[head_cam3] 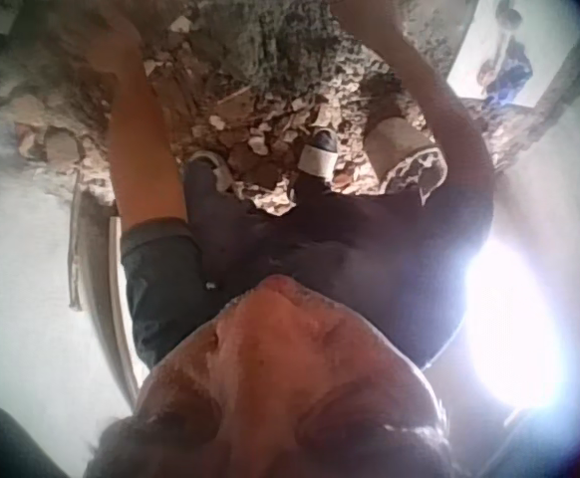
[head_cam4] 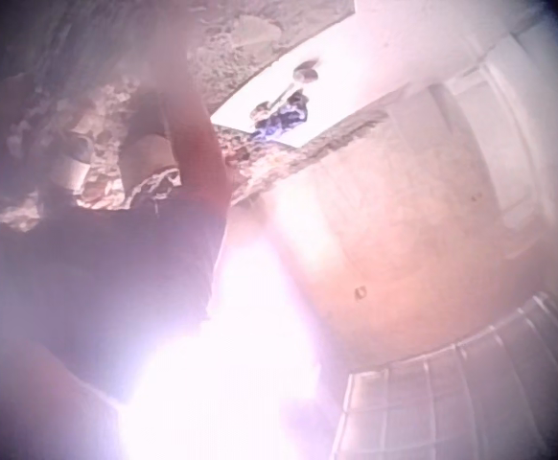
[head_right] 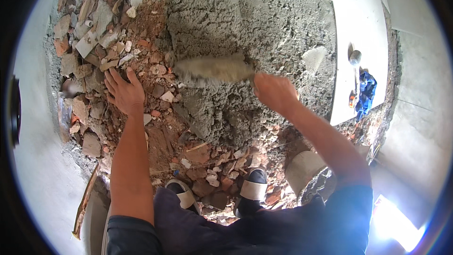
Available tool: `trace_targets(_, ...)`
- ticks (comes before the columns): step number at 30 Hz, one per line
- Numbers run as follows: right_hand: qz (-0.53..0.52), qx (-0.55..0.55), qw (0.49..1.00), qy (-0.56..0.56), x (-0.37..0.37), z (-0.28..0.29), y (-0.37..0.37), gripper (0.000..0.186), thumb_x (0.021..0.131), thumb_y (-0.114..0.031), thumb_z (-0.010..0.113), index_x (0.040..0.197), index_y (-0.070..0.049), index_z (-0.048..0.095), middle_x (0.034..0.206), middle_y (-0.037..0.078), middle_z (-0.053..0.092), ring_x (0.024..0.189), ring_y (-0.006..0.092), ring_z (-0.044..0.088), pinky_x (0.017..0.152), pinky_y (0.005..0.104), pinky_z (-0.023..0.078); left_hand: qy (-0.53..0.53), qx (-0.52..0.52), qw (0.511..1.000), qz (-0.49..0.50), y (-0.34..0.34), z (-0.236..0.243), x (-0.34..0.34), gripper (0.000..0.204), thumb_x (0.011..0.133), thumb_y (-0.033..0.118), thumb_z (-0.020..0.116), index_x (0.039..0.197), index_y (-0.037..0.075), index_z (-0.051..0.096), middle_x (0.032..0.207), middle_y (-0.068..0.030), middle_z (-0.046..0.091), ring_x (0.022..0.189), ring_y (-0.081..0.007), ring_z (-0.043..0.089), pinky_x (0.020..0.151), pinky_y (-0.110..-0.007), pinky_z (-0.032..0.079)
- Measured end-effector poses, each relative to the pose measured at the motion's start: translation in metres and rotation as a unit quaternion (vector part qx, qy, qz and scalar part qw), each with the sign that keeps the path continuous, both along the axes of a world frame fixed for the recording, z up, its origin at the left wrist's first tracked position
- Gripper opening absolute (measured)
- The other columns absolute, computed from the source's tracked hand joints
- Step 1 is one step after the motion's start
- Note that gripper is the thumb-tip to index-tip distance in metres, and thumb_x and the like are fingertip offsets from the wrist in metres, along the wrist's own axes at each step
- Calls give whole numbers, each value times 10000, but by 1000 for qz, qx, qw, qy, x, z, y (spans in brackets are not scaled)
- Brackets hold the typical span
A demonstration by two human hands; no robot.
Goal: The person scoops mortar from a bucket with a trowel, spreads it on the floor, and then places a large ceramic tile onto the mortar. They press the tile into place and tap it with a rubber mallet to level it.
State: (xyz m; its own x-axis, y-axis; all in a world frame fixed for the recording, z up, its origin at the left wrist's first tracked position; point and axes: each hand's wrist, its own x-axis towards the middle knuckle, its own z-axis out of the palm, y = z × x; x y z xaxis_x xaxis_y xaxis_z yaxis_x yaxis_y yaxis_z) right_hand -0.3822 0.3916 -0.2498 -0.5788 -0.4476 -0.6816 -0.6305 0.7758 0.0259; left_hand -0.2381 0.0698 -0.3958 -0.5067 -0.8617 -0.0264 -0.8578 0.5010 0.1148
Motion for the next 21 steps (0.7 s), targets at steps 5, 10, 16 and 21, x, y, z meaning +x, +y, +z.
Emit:
trace_targets(5, -48, 126, 986, -95, 19, 11, 32, 227, 973, -139, 420, 841, -36, 575, 627, 101, 550, 465, 131, 522, 356, 271, 435, -7, 2, 1000, 5, 1, 1, -1, 746, 951, 641, 177, 1504, 147, 256, 1571, -80, 211, 1447, -263, 193, 1143, -545, 202)
trace_targets(10, -92, -134, 968, 193, -42, -1, 17, 209, 991, -207, 410, 894, -77, 541, 659, 61, 530, 454, 84, 411, 337, 253, 329, -4, 17, 1000, 5, 2, 5, -1, 737, 951, 630, 200, 1507, 149, 254, 1575, -76, 205, 1450, -261, 185, 1143, -542, 198)
trace_targets(16, -119, 6, 993, -6, 50, -20, 41, 238, 996, -162, 355, 842, -54, 501, 655, 78, 494, 514, 139, 475, 444, 326, 467, 22, 14, 1000, -6, 0, -2, 0, 743, 944, 630, 231, 1512, 149, 238, 1578, -76, 198, 1452, -266, 179, 1143, -545, 190)
trace_targets(21, -99, -69, 990, 68, 163, -19, 80, 174, 928, -223, 526, 848, -72, 494, 709, 81, 565, 639, 199, 566, 593, 398, 522, 34, 56, 997, -29, -4, -4, 4, 746, 956, 625, 221, 1517, 134, 200, 1585, -114, 147, 1455, -311, 149, 1127, -605, 170)
